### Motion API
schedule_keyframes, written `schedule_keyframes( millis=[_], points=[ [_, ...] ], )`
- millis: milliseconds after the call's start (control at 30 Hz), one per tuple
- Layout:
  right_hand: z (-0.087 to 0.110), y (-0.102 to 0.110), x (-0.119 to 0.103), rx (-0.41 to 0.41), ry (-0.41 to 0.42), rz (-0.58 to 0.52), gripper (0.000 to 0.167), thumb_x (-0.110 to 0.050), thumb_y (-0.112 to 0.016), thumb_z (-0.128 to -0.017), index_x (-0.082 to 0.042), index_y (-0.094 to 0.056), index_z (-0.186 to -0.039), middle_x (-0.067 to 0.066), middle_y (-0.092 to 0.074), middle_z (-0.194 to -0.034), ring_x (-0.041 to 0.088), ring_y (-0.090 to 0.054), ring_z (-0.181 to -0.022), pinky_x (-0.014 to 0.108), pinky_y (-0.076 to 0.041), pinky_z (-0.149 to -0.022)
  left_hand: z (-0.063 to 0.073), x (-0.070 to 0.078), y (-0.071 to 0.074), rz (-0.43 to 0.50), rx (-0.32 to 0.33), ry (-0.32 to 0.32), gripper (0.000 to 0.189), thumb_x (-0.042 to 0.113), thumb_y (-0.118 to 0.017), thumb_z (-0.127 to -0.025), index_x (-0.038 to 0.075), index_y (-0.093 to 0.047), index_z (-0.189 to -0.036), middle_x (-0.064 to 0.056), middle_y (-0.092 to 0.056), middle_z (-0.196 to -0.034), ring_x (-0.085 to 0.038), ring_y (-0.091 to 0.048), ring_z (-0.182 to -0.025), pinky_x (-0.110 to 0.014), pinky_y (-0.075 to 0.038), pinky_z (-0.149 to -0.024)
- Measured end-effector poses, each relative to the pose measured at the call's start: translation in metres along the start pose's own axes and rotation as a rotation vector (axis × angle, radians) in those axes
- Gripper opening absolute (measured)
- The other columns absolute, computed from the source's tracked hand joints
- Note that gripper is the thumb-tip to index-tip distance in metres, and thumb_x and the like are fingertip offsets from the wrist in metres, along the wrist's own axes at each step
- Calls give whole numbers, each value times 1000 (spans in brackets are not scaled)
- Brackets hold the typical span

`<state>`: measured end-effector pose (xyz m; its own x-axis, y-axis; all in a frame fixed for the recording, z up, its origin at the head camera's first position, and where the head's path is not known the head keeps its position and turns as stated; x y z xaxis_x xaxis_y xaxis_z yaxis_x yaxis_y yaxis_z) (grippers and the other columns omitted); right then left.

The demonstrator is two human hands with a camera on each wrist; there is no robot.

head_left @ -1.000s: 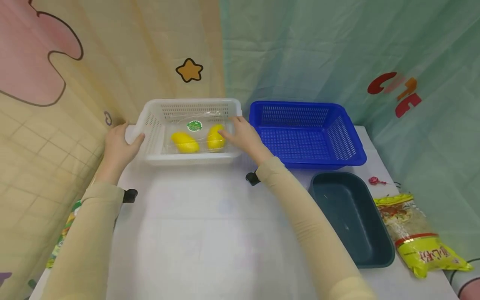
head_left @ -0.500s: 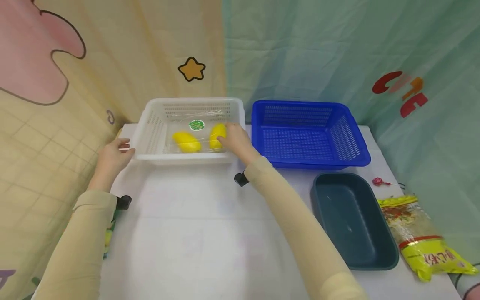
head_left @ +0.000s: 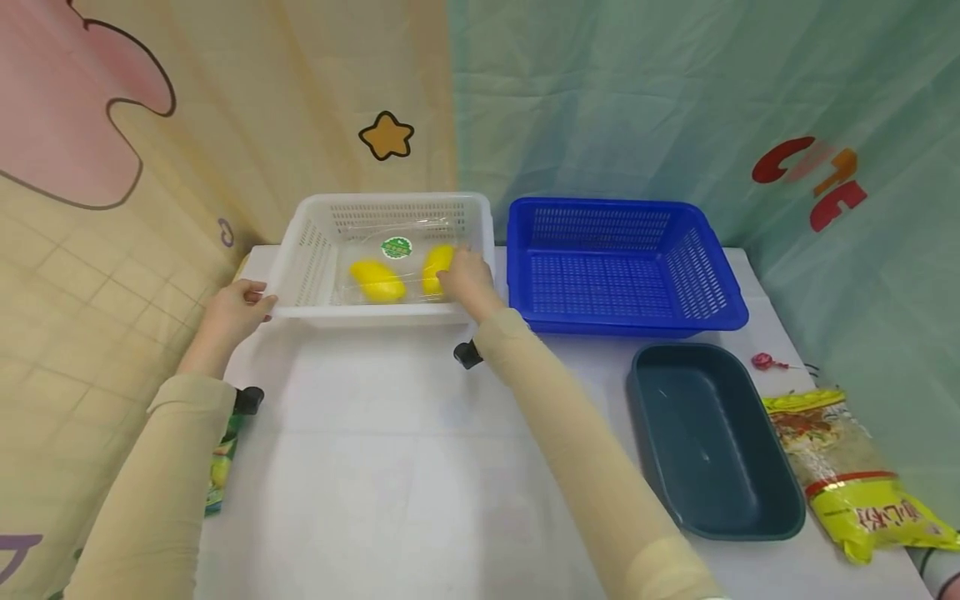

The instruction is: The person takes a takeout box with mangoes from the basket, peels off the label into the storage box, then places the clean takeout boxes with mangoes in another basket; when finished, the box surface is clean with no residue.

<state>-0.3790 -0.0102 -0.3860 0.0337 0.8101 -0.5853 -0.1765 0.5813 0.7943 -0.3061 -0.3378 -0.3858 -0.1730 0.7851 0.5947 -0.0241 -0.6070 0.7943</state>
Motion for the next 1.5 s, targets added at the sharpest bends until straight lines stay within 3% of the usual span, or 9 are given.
schedule_keyframes(
  millis=[200, 433, 567, 700, 800, 900, 1033, 1267, 1500],
  points=[
    [1, -3, 2, 25, -49, -93, 61, -27, -59, -99, 5, -32, -142, 25, -60, -125, 33, -63, -110, 42, -53, -97, 0, -6, 0, 58, 3, 33, 55, 22, -46, -103, -19, -36, -139, -39, -50, -127, 16, -48, -59, -7, -40, -60],
    [0, 1, 6, 31, -64, -73, 48, -25, -58, -99, 4, -45, -134, 17, -62, -117, 26, -63, -98, 36, -55, -88, 0, -4, -2, 71, 17, 46, 54, 23, -46, -103, -17, -37, -139, -38, -51, -126, 15, -48, -59, -6, -41, -58],
    [1, 10, 5, 14, -61, -81, 33, -30, -62, -97, 1, -60, -109, 10, -63, -89, 23, -63, -79, 28, -53, -68, -1, -3, -2, 44, 25, 48, 54, 23, -46, -103, -15, -38, -139, -37, -52, -126, 14, -48, -60, -10, -42, -61],
    [3, 23, 6, -36, -79, -165, 31, -33, -65, -94, -6, -58, -82, 5, -58, -72, 24, -70, -71, 24, -49, -58, -2, -4, 1, 32, 31, 50, 54, 24, -46, -103, -15, -38, -140, -36, -52, -126, 11, -51, -64, -15, -43, -64],
    [7, 36, 11, -73, -89, -292, 30, -33, -67, -93, -3, -63, -94, 10, -67, -91, 23, -73, -76, 25, -57, -68, -1, -3, 2, 29, 37, 46, 53, 24, -46, -103, -15, -38, -140, -36, -52, -127, 10, -53, -65, -13, -43, -62],
    [17, 54, 17, -117, -89, -388, 49, -34, -66, -94, -1, -58, -129, 15, -64, -126, 24, -74, -87, 30, -60, -79, 0, 0, 2, 31, 42, 42, 53, 23, -46, -103, -14, -39, -140, -37, -53, -128, 10, -52, -63, -11, -42, -60],
    [42, 78, 32, -214, -65, -416, 68, -34, -64, -95, -2, -38, -149, 16, -50, -146, 27, -71, -100, 36, -58, -86, 3, 0, 0, 44, 43, 55, 53, 23, -46, -103, -14, -39, -140, -37, -53, -128, 6, -56, -66, -16, -45, -64],
    [111, 105, 85, -359, -4, -375, 65, -26, -61, -97, -1, -33, -151, 20, -56, -128, 22, -69, -90, 44, -58, -89, 1, -2, -3, 51, 52, 64, 52, 22, -45, -103, -14, -38, -140, -38, -52, -128, -15, -67, -79, -11, -43, -58],
    [184, 90, 138, -412, 21, -423, 66, -17, -63, -95, 11, -29, -144, 24, -54, -113, 19, -68, -80, 40, -61, -75, -1, -3, -4, 57, 62, 68, 54, 23, -44, -103, -15, -37, -141, -39, -51, -130, 11, -49, -60, -7, -40, -54]
  ],
)
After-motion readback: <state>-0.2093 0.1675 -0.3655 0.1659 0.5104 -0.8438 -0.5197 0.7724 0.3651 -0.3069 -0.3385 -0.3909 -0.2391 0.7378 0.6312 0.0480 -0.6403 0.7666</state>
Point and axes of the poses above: each hand's wrist, its own z-axis away from the middle knuckle, its own y-axis out of the back of the hand, x = y × z, the point moved 10 cm from there along -z, towards the middle knuckle
